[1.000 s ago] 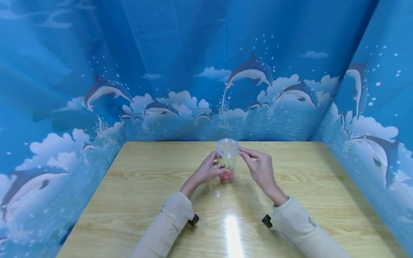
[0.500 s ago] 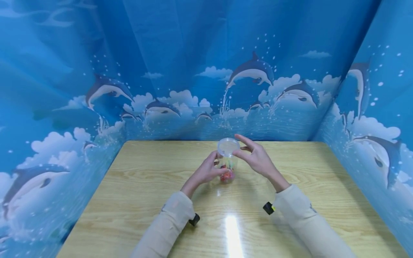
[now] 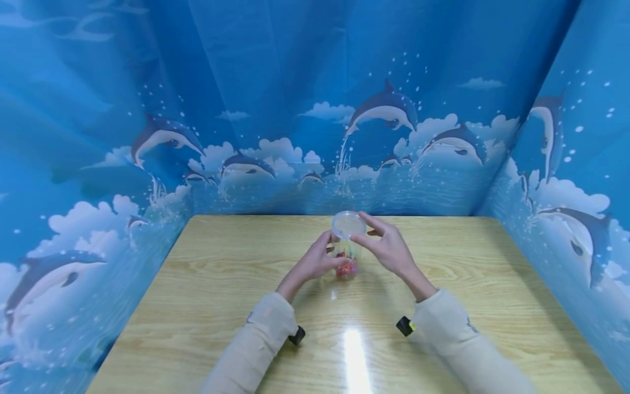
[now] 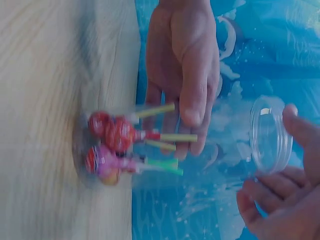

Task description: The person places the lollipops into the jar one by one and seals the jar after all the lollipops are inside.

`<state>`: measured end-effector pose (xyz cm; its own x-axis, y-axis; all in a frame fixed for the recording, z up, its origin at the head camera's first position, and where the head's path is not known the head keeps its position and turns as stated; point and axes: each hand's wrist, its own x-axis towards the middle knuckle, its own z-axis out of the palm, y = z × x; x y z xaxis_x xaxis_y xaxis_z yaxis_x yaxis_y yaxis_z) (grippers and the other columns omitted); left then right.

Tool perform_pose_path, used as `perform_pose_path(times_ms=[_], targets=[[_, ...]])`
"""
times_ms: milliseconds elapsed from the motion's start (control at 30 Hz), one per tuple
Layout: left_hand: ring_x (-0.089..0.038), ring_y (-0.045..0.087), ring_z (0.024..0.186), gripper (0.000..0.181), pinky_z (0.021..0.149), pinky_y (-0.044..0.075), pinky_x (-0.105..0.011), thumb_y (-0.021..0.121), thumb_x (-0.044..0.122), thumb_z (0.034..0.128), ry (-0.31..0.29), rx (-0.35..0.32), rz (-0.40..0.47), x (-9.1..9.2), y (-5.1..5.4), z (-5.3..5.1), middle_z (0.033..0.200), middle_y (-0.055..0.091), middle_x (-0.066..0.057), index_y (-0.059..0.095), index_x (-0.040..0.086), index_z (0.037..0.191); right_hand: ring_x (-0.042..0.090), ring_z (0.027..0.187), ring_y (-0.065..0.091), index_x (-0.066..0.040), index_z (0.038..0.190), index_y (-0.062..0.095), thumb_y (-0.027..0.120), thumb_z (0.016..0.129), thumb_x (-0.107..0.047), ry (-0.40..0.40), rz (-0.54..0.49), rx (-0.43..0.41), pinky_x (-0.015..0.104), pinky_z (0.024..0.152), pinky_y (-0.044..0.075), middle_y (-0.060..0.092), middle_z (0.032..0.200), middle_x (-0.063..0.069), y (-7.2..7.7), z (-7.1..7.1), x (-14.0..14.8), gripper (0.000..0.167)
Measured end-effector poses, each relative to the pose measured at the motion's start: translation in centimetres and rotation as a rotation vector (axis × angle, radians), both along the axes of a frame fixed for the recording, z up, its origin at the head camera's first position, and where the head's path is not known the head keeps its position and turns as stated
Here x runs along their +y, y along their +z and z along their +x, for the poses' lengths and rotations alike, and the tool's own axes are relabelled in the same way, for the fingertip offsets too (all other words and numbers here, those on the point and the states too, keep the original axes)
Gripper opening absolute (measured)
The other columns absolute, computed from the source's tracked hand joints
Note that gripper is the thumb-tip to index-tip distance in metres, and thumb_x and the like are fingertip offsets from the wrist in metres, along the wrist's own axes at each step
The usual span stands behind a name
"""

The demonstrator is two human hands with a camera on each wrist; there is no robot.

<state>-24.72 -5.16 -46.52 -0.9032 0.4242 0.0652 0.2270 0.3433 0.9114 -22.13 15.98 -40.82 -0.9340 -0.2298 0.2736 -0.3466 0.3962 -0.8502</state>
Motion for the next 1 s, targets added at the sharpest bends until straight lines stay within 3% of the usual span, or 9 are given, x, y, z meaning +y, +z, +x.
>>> perform_pose_path(times_ms=[200, 467, 800, 1000], targets=[[-0.033, 0.044, 0.142, 0.086, 0.116, 0.042, -0.049, 0.085, 0.018, 0.0869, 0.019, -0.001, 0.005, 0.0, 0.1, 0.0, 0.152, 0.047, -0.017, 0.036, 0.006, 0.157, 0.036, 0.104, 0.069, -0.002, 0.137, 0.065, 0.084, 0.088, -0.025, -0.170, -0.001, 0.166, 0.043, 0.077, 0.063, 0.065, 0.136, 0.019, -0.3, 1.1, -1.3, 0.057], [-0.035, 0.048, 0.138, 0.081, 0.115, 0.044, -0.048, 0.084, 0.015, 0.0877, 0.060, -0.012, -0.012, -0.1, 0.0, 0.3, 0.145, 0.051, -0.020, 0.038, 0.000, 0.153, 0.036, 0.102, 0.069, 0.005, 0.125, 0.070, 0.091, 0.080, -0.016, -0.282, 0.031, 0.351, 0.048, 0.077, 0.062, 0.072, 0.120, 0.023, -0.7, 1.7, -2.9, 0.054], [-0.036, 0.050, 0.136, 0.080, 0.112, 0.047, -0.049, 0.088, 0.017, 0.0835, 0.115, 0.026, -0.081, 0.5, 0.0, 0.4, 0.144, 0.053, -0.019, 0.043, 0.001, 0.148, 0.038, 0.099, 0.068, 0.004, 0.125, 0.070, 0.089, 0.082, -0.014, -0.339, 0.029, 0.374, 0.051, 0.074, 0.059, 0.074, 0.115, 0.022, -0.7, 2.3, -4.0, 0.050], [-0.035, 0.050, 0.135, 0.082, 0.112, 0.048, -0.049, 0.089, 0.020, 0.0829, 0.114, 0.053, -0.086, 0.6, -0.1, 0.3, 0.143, 0.052, -0.018, 0.043, 0.001, 0.148, 0.037, 0.098, 0.069, 0.004, 0.123, 0.071, 0.090, 0.081, -0.015, -0.363, 0.025, 0.377, 0.049, 0.070, 0.058, 0.074, 0.111, 0.021, -0.7, 2.3, -4.1, 0.050]])
